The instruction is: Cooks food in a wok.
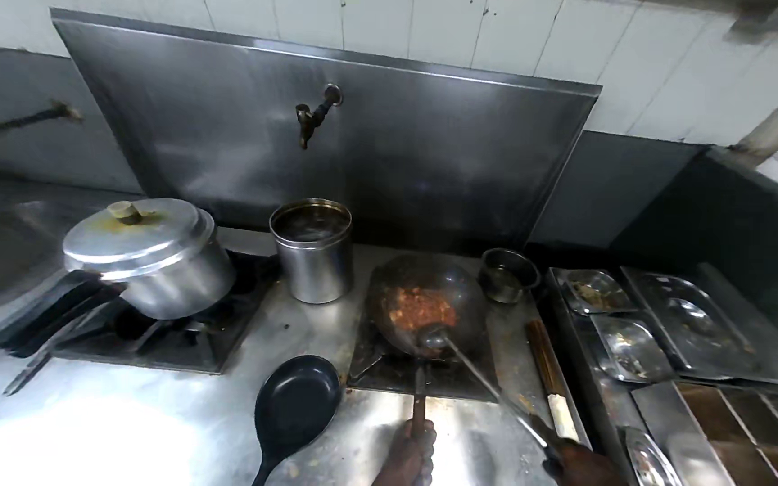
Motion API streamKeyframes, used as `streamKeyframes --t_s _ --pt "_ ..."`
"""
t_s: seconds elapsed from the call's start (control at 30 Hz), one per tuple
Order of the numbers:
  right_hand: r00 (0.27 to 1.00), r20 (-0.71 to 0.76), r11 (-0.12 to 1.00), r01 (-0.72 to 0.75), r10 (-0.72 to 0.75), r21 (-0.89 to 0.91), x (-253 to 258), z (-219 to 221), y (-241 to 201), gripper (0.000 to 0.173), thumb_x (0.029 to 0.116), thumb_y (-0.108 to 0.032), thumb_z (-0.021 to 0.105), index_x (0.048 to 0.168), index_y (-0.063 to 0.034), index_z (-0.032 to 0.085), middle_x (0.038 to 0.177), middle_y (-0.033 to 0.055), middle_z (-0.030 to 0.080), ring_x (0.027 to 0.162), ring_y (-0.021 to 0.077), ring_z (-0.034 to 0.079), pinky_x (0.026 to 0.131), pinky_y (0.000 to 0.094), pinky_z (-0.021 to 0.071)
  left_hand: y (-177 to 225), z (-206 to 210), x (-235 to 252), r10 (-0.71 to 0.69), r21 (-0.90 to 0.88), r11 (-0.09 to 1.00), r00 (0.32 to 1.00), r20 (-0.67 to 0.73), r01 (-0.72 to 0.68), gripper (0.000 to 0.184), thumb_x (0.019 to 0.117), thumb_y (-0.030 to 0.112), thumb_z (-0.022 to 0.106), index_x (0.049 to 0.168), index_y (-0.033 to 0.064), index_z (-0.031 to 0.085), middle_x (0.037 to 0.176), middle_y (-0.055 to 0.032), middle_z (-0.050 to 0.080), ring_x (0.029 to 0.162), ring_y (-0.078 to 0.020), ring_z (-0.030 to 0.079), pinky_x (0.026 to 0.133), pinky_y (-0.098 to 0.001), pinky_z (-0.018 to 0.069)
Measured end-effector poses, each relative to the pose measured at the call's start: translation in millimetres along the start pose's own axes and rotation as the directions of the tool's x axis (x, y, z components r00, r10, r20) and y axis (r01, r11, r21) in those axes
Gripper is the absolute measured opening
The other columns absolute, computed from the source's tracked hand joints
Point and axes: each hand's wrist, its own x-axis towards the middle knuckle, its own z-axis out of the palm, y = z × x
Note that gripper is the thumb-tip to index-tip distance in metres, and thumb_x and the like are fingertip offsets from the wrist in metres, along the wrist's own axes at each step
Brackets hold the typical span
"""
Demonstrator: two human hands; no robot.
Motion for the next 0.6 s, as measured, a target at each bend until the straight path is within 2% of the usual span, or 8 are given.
streamKeyframes --t_s 0.1,0.23,0.27,0.33,0.4,0.43,0.5,0.6 --pt "0.991 -0.09 0.989 -0.111 0.102 -0.096 19.9 -15.1 -32.6 0.07 0.1046 -0.026 0.051 0.166 -0.0287 0.018 0.137 0.0279 0.057 0.114 0.0472 0.064 0.094 0.0623 0.0521 -1.4 2.0 1.7 -0.005 0.002 1.0 1.0 0.0 0.005 0.019 0.1074 0.012 0.051 0.126 0.0073 0.048 0.066 0.0008 0.044 0.043 -0.0066 0.042 0.039 -0.0204 0.0402" --pt "0.99 -0.136 0.983 0.062 -0.039 0.171 74.0 8.3 -78.6 0.067 0.1049 -0.025 0.051 0.165 -0.0192 0.021 0.14 0.0211 0.059 0.122 0.0379 0.063 0.103 0.0552 0.0498 -2.6 7.1 1.3 0.007 0.019 1.0 0.999 -0.034 -0.007 0.019 0.1075 0.012 0.051 0.125 0.0066 0.049 0.067 0.0002 0.045 0.044 -0.0073 0.042 0.04 -0.0211 0.0407" --pt "0.989 -0.115 0.958 0.121 -0.094 0.259 75.6 17.2 -79.4 0.068 0.1051 -0.026 0.051 0.165 -0.0189 0.02 0.138 0.0195 0.061 0.119 0.0357 0.064 0.104 0.0533 0.0496 -3.1 7.4 1.2 0.007 0.015 1.0 0.999 -0.037 -0.006 0.018 0.1076 0.012 0.051 0.124 0.0066 0.049 0.067 0.0002 0.045 0.044 -0.0073 0.042 0.039 -0.021 0.0405" --pt "0.979 -0.059 0.9 0.201 -0.193 0.386 57.3 30.4 -63.9 0.069 0.1042 -0.028 0.053 0.165 -0.0223 0.021 0.117 0.0201 0.067 0.093 0.0349 0.068 0.086 0.0543 0.0547 -2.7 7.1 1.1 0.0 0.013 1.0 0.999 -0.044 0.001 0.017 0.1076 0.012 0.051 0.123 0.0064 0.05 0.066 0.0001 0.045 0.043 -0.0073 0.042 0.039 -0.0212 0.0411" --pt "0.974 0.028 0.888 0.191 -0.223 0.417 25.0 30.8 -29.8 0.071 0.1032 -0.028 0.055 0.165 -0.0259 0.021 0.11 0.0209 0.067 0.082 0.0342 0.068 0.077 0.055 0.0556 -2.6 6.1 1.2 -0.003 0.013 1.0 0.999 -0.04 0.003 0.018 0.1073 0.012 0.052 0.124 0.0062 0.049 0.065 0.0003 0.044 0.043 -0.0073 0.043 0.039 -0.0213 0.0418" --pt "0.978 0.06 0.915 0.165 -0.2 0.369 9.0 25.4 -12.2 0.071 0.1034 -0.028 0.055 0.166 -0.0263 0.021 0.112 0.0215 0.068 0.084 0.0356 0.068 0.079 0.0564 0.0552 -2.7 5.1 1.1 -0.003 0.011 1.0 0.999 -0.036 0.003 0.018 0.1073 0.013 0.052 0.124 0.0064 0.049 0.065 0.0005 0.044 0.043 -0.0072 0.043 0.039 -0.0212 0.0418" --pt "0.995 0.063 0.987 0.072 -0.082 0.14 -12.0 4.6 6.4 0.07 0.1041 -0.028 0.055 0.166 -0.0278 0.021 0.119 0.0239 0.068 0.102 0.0427 0.068 0.09 0.062 0.0525 -1.2 4.2 0.6 -0.005 0.01 1.0 1.0 -0.029 0.005 0.018 0.1077 0.014 0.052 0.124 0.0069 0.049 0.065 0.0008 0.044 0.043 -0.0069 0.043 0.039 -0.0209 0.0415" --pt "0.995 -0.041 0.991 -0.093 0.089 -0.095 -2.9 -18.8 -15.1 0.071 0.1047 -0.027 0.052 0.166 -0.0293 0.016 0.132 0.0287 0.06 0.112 0.0486 0.065 0.093 0.0636 0.0521 -2.3 5.3 0.2 -0.005 0.001 1.0 1.0 -0.022 0.005 0.017 0.1078 0.013 0.051 0.124 0.0067 0.049 0.066 0.0003 0.045 0.043 -0.0074 0.043 0.039 -0.021 0.0415"
